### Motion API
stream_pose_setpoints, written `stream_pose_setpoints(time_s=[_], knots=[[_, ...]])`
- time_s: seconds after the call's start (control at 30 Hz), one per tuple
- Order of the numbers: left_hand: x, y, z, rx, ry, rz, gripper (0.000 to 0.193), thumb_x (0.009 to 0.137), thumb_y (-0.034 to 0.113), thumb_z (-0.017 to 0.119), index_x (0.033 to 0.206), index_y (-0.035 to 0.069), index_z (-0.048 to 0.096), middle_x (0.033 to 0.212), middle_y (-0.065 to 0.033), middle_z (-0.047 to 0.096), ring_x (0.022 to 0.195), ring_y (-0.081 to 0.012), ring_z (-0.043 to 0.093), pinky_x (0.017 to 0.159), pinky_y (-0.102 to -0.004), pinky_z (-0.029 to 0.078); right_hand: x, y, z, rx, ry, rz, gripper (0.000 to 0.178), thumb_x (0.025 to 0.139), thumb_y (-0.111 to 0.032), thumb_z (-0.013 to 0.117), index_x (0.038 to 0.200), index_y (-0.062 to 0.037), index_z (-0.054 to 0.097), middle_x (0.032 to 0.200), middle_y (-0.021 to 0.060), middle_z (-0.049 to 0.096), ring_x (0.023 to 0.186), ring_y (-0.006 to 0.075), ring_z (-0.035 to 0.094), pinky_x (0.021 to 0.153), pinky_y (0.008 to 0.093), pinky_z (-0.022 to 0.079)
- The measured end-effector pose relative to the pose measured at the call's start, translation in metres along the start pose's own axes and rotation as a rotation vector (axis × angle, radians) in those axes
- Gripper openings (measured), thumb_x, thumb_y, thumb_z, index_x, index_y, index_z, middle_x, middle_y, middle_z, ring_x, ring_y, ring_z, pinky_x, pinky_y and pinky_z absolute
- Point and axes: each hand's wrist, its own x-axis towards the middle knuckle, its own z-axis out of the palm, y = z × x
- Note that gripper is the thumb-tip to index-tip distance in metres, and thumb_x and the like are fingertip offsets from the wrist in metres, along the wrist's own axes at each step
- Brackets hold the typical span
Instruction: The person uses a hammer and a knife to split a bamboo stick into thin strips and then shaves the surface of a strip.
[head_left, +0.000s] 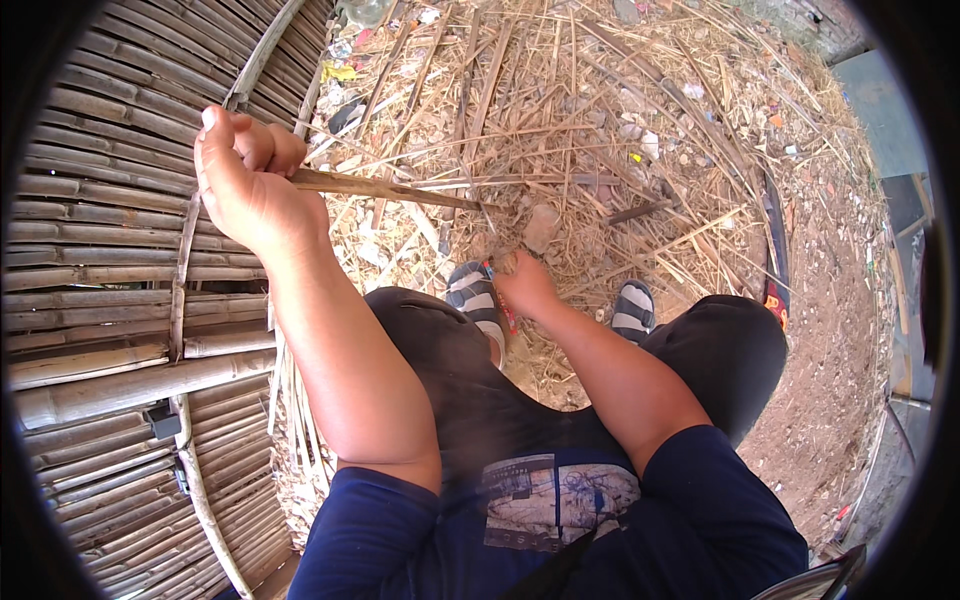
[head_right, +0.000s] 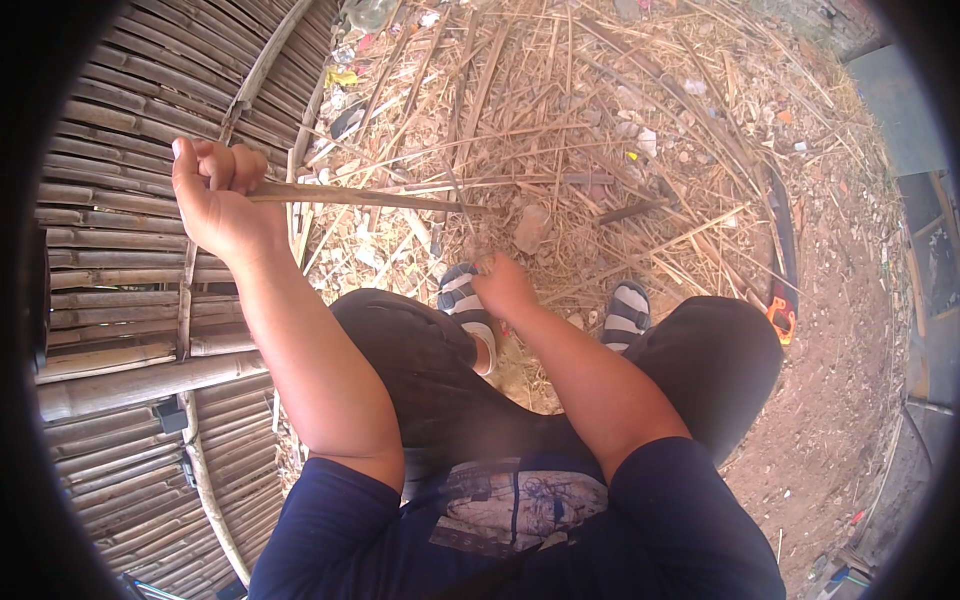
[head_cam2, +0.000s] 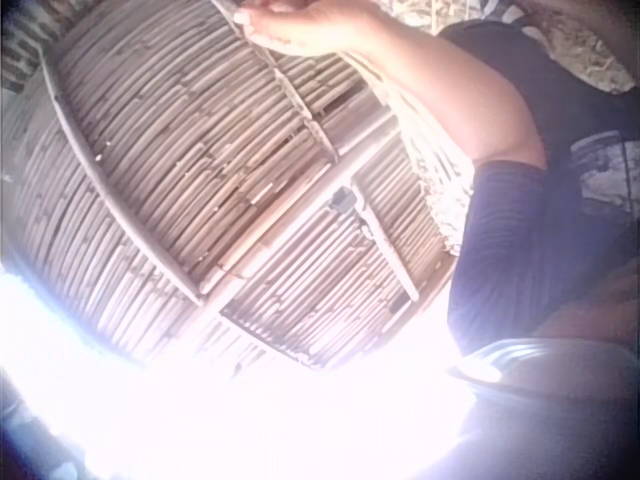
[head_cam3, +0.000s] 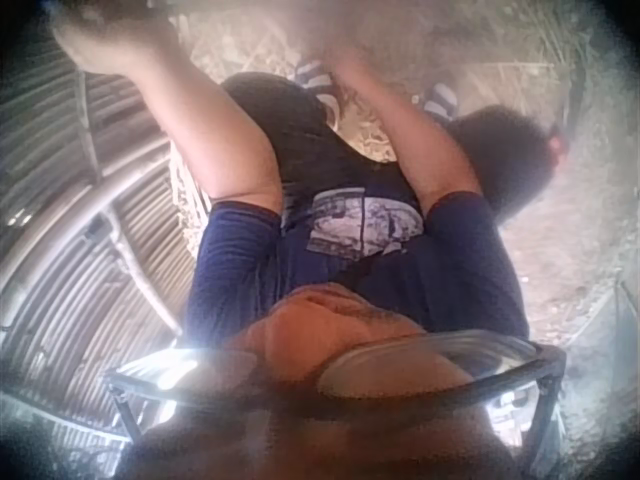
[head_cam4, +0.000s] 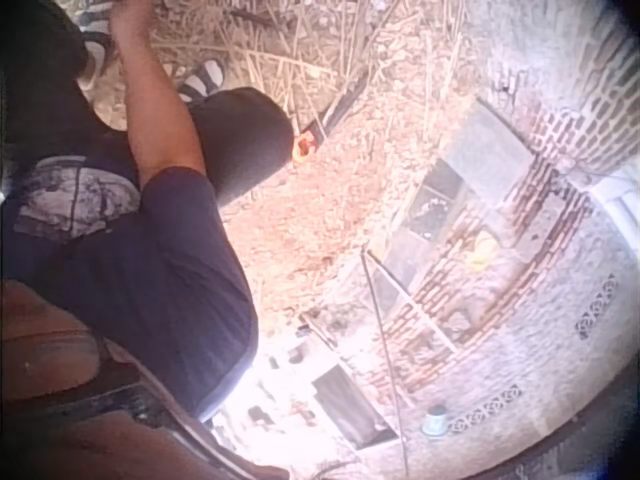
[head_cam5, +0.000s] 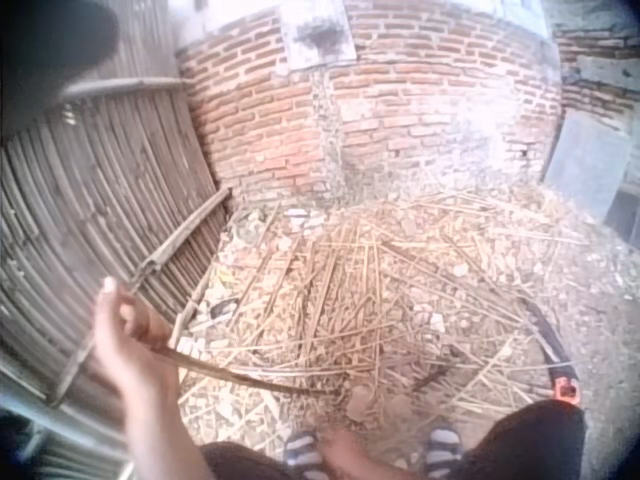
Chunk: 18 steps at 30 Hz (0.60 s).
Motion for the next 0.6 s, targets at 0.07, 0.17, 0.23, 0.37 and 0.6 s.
stream_pose_setpoints(time_s=[0.07,0.17,0.23,0.37,0.6], knots=[[-0.002,0.0,0.003,-0.003,-0.005,0.001,0.026,0.099,0.025,0.061,0.08,0.008,0.052,0.06,0.0034,0.027,0.052,-0.011,0.023,0.055,-0.03,0.025,0.005,0.008,-0.001,-0.049,-0.008,0.072,0.048,0.08,-0.025,0.069,0.117,0.0047,0.063,0.111,0.0298,0.069,0.108,0.0454,0.066,0.094,0.0495,0.051],[-0.005,0.0,0.007,-0.019,-0.03,0.0,0.026,0.099,0.025,0.06,0.08,0.008,0.052,0.06,0.0035,0.027,0.052,-0.011,0.023,0.054,-0.0301,0.024,0.006,0.012,0.0,-0.027,-0.011,0.02,0.048,0.08,-0.027,0.068,0.117,0.0037,0.064,0.11,0.0297,0.069,0.107,0.0451,0.066,0.094,0.0493,0.052],[-0.005,-0.001,0.006,-0.023,-0.044,0.002,0.026,0.099,0.024,0.06,0.08,0.008,0.053,0.06,0.0036,0.026,0.052,-0.011,0.024,0.053,-0.0303,0.024,0.001,0.001,-0.005,-0.013,-0.008,-0.021,0.047,0.081,-0.026,0.068,0.117,0.0033,0.064,0.108,0.0291,0.069,0.105,0.0445,0.066,0.092,0.0489,0.052],[-0.001,0.0,0.002,-0.016,-0.017,0.004,0.026,0.099,0.024,0.061,0.08,0.008,0.052,0.06,0.0034,0.026,0.052,-0.0109,0.023,0.054,-0.0303,0.024,-0.01,-0.03,-0.017,0.091,-0.032,-0.14,0.045,0.08,-0.023,0.069,0.117,0.0028,0.063,0.104,0.0279,0.07,0.1,0.0436,0.068,0.087,0.048,0.052],[-0.001,0.0,0.0,-0.018,-0.015,0.001,0.027,0.099,0.024,0.061,0.08,0.008,0.051,0.06,0.0032,0.026,0.053,-0.0107,0.022,0.055,-0.0302,0.023,-0.004,-0.013,-0.012,0.173,-0.065,-0.087,0.044,0.08,-0.021,0.068,0.116,0.0028,0.063,0.098,0.0265,0.07,0.095,0.0436,0.068,0.085,0.0478,0.053]])
